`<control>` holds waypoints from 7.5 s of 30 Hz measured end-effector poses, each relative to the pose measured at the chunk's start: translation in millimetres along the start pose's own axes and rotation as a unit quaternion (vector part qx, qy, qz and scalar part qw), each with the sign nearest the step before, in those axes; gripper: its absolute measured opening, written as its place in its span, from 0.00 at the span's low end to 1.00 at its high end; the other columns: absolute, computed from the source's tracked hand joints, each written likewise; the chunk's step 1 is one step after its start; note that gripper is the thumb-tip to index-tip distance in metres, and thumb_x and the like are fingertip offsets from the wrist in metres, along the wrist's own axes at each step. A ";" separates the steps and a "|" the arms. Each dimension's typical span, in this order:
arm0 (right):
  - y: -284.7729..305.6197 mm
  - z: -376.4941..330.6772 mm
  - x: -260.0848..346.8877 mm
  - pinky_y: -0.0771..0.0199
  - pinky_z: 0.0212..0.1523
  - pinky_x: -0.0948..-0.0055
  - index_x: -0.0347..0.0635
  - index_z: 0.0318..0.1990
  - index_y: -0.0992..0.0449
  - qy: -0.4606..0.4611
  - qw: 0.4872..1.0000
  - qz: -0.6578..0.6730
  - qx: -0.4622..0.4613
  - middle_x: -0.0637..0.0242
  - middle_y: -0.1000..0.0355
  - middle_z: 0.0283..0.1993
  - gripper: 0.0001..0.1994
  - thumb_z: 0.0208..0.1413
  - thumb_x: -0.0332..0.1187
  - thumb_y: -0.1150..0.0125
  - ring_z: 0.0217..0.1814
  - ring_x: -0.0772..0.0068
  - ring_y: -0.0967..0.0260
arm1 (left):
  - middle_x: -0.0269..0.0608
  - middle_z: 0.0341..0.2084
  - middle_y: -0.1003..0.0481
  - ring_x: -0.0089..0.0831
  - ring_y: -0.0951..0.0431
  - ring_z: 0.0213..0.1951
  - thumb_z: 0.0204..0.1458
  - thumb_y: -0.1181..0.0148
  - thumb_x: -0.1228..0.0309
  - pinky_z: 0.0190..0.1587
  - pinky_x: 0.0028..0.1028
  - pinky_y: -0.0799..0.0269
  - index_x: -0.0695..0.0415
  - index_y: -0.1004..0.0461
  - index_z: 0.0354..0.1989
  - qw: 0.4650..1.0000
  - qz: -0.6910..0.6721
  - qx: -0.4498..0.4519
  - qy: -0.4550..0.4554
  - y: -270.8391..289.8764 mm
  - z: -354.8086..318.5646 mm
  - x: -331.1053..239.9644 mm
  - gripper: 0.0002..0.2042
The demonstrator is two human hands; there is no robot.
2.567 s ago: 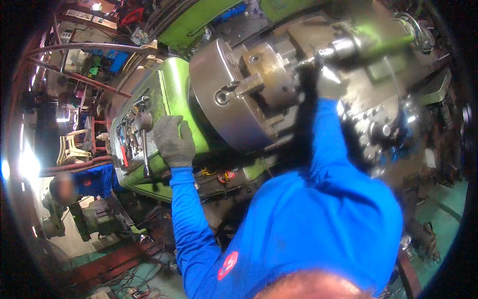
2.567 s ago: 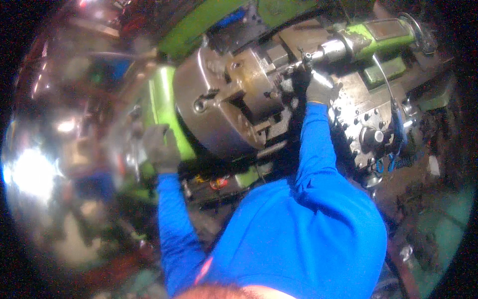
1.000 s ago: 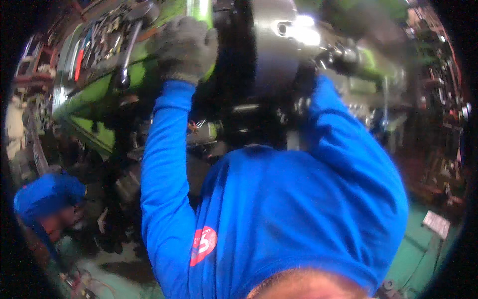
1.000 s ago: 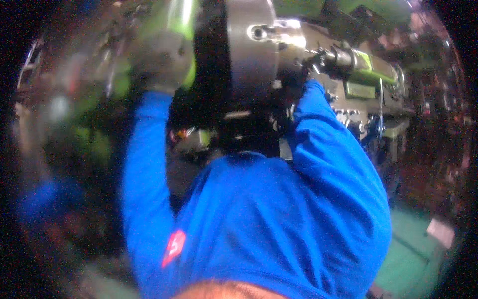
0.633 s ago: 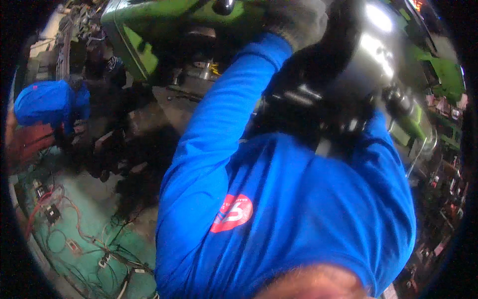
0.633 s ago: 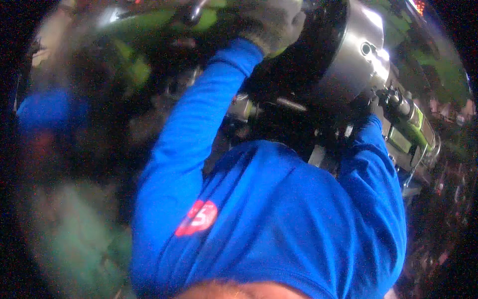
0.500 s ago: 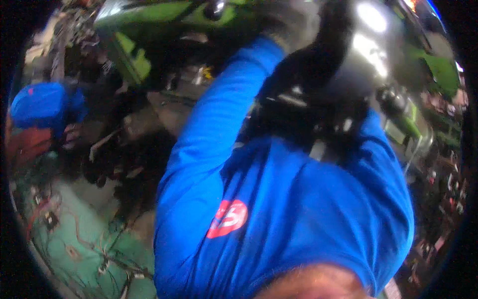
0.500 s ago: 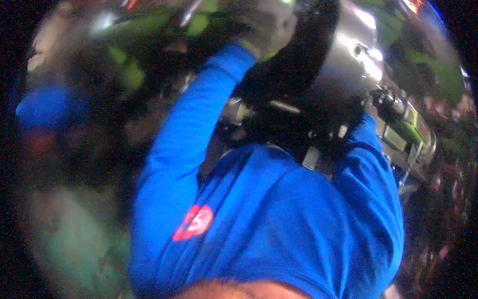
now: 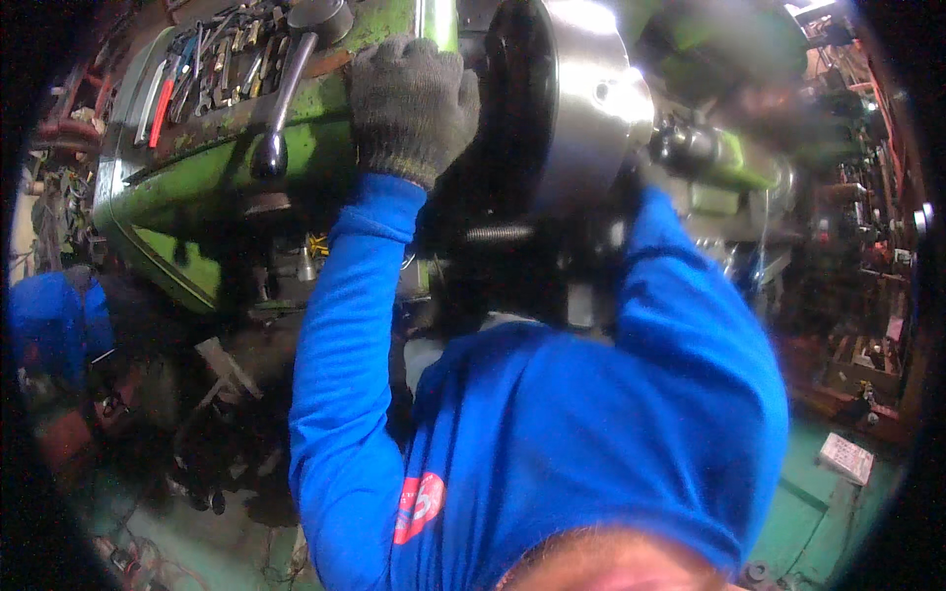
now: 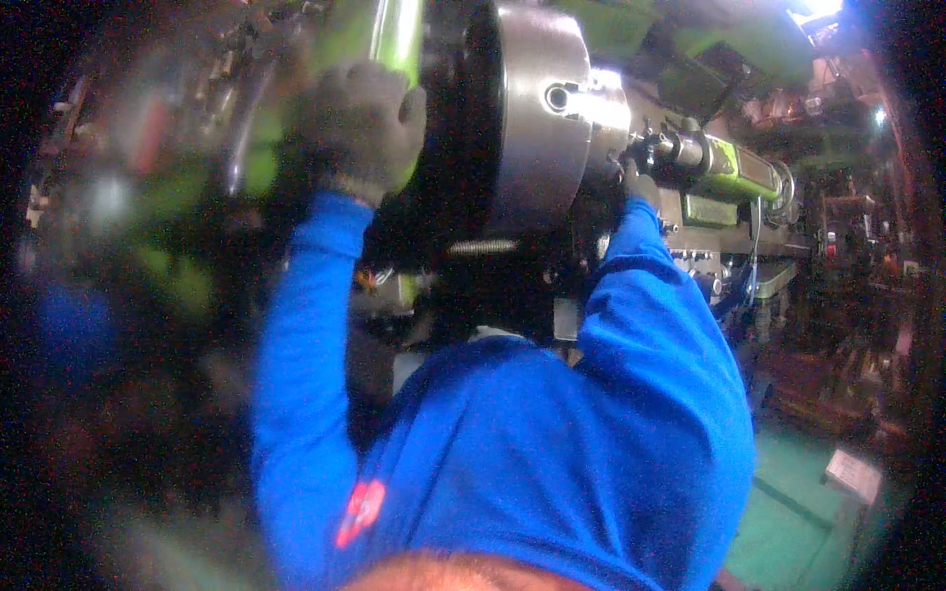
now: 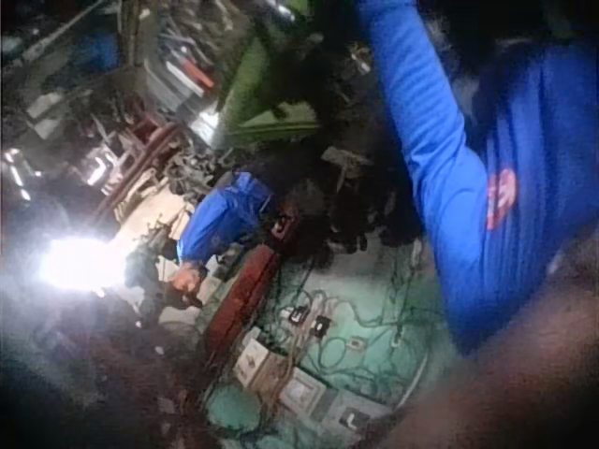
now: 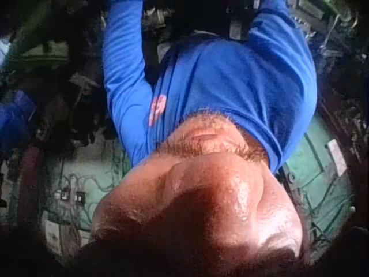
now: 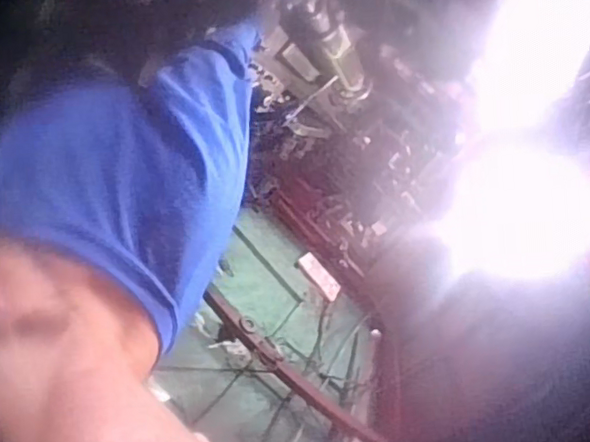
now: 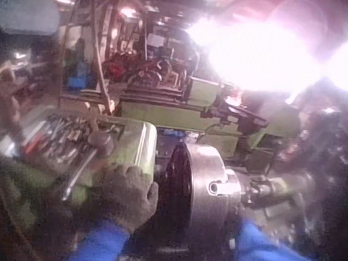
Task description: The person operates a large green metalworking machine, likely a lathe, in a workshop. They use a wrench to tighten components on the machine's chuck and adjust various levers and handles on the machine's body.
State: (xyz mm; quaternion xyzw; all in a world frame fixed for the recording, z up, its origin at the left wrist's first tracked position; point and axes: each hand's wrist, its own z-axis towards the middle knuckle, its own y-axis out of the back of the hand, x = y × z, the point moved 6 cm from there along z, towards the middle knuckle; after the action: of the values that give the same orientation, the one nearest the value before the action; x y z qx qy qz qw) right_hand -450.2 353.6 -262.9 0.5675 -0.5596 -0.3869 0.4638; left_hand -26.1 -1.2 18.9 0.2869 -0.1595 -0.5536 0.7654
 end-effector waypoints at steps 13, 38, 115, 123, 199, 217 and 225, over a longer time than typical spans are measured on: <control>-48.4 70.8 -42.2 0.35 0.68 0.47 0.31 0.59 0.23 0.037 0.999 0.006 -0.038 0.39 0.29 0.64 0.46 0.64 0.71 0.64 0.69 0.39 0.31 | 0.42 0.32 0.25 0.45 0.26 0.45 0.51 0.37 0.58 0.49 0.50 0.32 0.53 0.22 0.27 0.993 0.042 0.101 0.040 7.6 2.5 -4.5 0.11; 7.0 -46.2 18.4 0.29 0.64 0.50 0.35 0.56 0.20 -0.086 0.988 0.113 -0.053 0.42 0.26 0.62 0.40 0.61 0.68 0.50 0.66 0.43 0.28 | 0.42 0.32 0.25 0.45 0.25 0.44 0.52 0.38 0.59 0.47 0.51 0.32 0.52 0.21 0.27 0.994 0.045 0.088 0.039 3.1 -2.7 1.1 0.10; 180.2 -46.8 1.0 0.29 0.64 0.57 0.48 0.52 0.19 0.243 0.954 -0.010 -0.178 0.54 0.24 0.61 0.15 0.61 0.40 0.38 0.65 0.48 0.28 | 0.40 0.32 0.24 0.44 0.24 0.43 0.52 0.38 0.57 0.45 0.50 0.30 0.51 0.21 0.26 0.994 0.041 0.071 0.066 -14.9 -8.7 9.9 0.11; 187.5 -40.7 -2.0 0.28 0.62 0.56 0.54 0.60 0.21 0.319 0.922 -0.044 -0.213 0.61 0.22 0.58 0.21 0.59 0.40 0.40 0.58 0.52 0.25 | 0.39 0.30 0.25 0.44 0.24 0.43 0.52 0.38 0.58 0.44 0.49 0.30 0.50 0.24 0.25 0.996 0.038 0.058 0.049 -11.9 -8.2 5.1 0.10; 300.1 -162.7 19.3 0.31 0.33 0.79 0.39 0.49 0.20 0.323 0.793 0.511 -0.076 0.73 0.26 0.33 0.15 0.63 0.40 0.32 0.35 0.83 0.31 | 0.43 0.38 0.21 0.47 0.24 0.49 0.52 0.33 0.63 0.56 0.45 0.30 0.53 0.20 0.37 0.993 0.061 0.096 -0.011 4.8 -2.8 -6.1 0.09; 357.3 -93.4 -184.9 0.24 0.57 0.55 0.55 0.67 0.29 0.363 0.863 -0.227 -0.268 0.55 0.27 0.62 0.28 0.59 0.36 0.33 0.58 0.45 0.27 | 0.46 0.58 0.28 0.48 0.28 0.60 0.54 0.39 0.46 0.61 0.52 0.34 0.47 0.22 0.55 0.938 0.189 0.218 0.190 6.1 13.7 -31.3 0.25; 344.2 -66.9 -135.0 0.27 0.50 0.57 0.44 0.49 0.23 0.344 0.918 0.032 -0.197 0.50 0.24 0.49 0.14 0.66 0.44 0.41 0.51 0.43 0.27 | 0.44 0.53 0.26 0.49 0.25 0.56 0.54 0.38 0.49 0.57 0.54 0.31 0.46 0.22 0.54 0.934 0.227 0.199 0.191 6.8 11.4 -27.3 0.22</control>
State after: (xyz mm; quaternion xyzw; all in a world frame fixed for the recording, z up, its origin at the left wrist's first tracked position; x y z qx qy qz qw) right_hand -491.2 513.5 74.7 0.5444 -0.2960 -0.2554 0.7422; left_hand -36.5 23.0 34.0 0.4899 -0.1780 -0.2571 0.8138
